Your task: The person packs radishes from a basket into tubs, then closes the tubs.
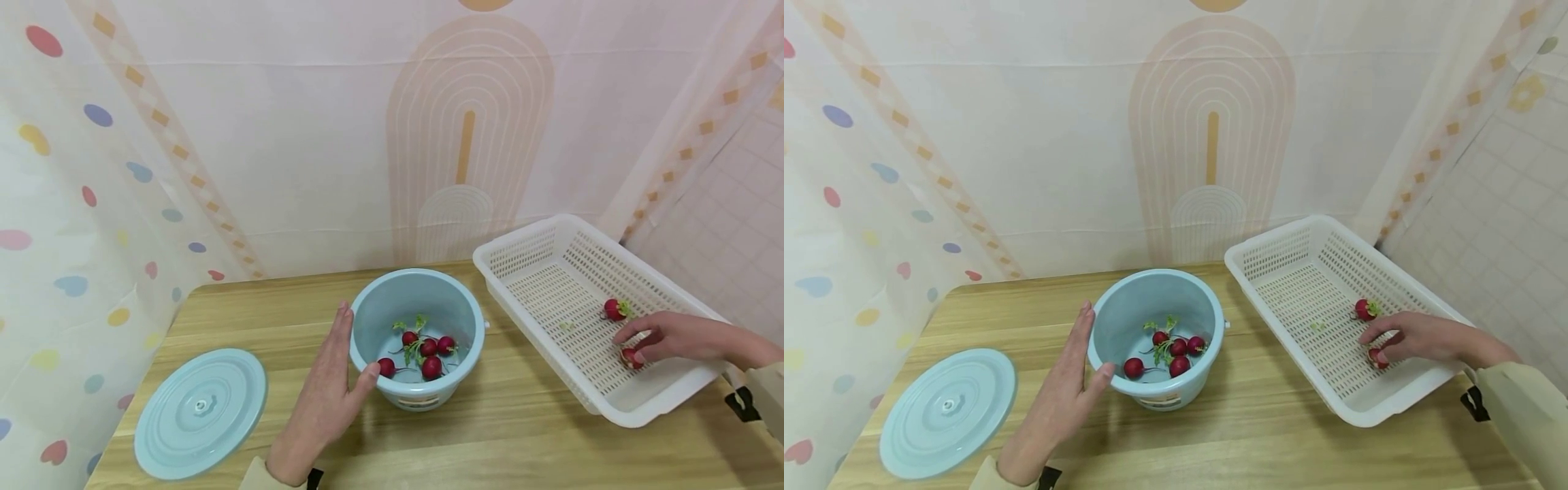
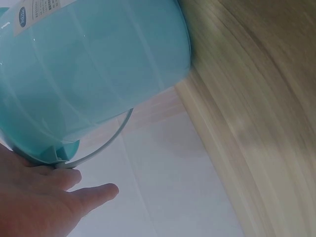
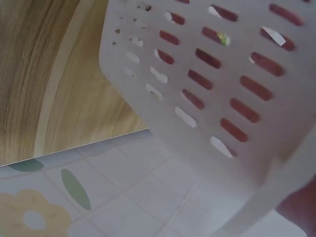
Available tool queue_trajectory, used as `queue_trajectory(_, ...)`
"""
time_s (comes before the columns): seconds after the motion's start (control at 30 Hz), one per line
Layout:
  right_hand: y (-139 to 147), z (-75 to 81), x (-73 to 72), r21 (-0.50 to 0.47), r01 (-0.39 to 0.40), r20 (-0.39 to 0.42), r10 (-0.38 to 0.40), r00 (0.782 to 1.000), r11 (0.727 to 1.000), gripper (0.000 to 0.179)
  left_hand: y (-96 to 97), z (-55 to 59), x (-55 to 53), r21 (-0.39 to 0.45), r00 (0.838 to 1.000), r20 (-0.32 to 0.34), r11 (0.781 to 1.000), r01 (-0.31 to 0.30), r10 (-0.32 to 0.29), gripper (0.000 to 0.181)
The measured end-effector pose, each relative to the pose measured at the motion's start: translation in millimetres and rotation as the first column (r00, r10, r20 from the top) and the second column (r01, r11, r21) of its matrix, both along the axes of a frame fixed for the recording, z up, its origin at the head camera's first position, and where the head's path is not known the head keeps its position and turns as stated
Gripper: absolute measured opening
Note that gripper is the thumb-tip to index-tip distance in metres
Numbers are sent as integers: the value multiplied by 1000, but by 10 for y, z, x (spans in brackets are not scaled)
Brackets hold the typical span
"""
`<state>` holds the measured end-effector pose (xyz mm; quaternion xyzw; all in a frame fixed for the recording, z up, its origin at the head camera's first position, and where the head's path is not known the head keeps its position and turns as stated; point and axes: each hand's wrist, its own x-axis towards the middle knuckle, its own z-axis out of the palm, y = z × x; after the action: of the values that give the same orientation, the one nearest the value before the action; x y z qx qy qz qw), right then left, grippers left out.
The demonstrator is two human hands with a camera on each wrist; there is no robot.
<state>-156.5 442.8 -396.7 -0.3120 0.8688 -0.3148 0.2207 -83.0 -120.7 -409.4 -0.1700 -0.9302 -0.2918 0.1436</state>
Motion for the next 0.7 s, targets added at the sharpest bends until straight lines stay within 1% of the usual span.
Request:
queue_trajectory(0.23,16,-24,-48,-5,-6,114,6,993,1000,21,0,-5,-3,1,1000,5,1000,-4,4,84)
queue_trajectory(0.27,16,-32,-52,-2,-4,118,4,993,1000,21,0,-5,-2,3,1000,6,1000,-5,5,84)
queue_trajectory(0.37,19,-63,-65,19,-16,98,14,995,1000,22,-1,-9,-2,3,1000,7,1000,-4,4,84)
queue_trajectory(0.47,24,-81,-73,75,-26,28,24,999,997,22,-3,-13,-1,1,1000,4,1000,-5,5,84)
queue_trajectory(0.53,14,-71,-67,117,3,28,-7,1000,993,24,-2,-17,-1,3,1000,0,1000,-3,3,84)
queue_trajectory(0.6,-10,-57,-57,150,36,52,-44,998,988,26,1,-23,-1,7,1000,-4,1000,-2,2,84)
queue_trajectory(0.67,-49,-38,-45,169,77,104,-96,990,983,28,3,-33,-4,16,1000,-11,1000,3,-3,84)
queue_trajectory(0.7,-71,-32,-39,170,100,138,-124,983,980,30,4,-39,-7,20,1000,-16,1000,6,-5,83)
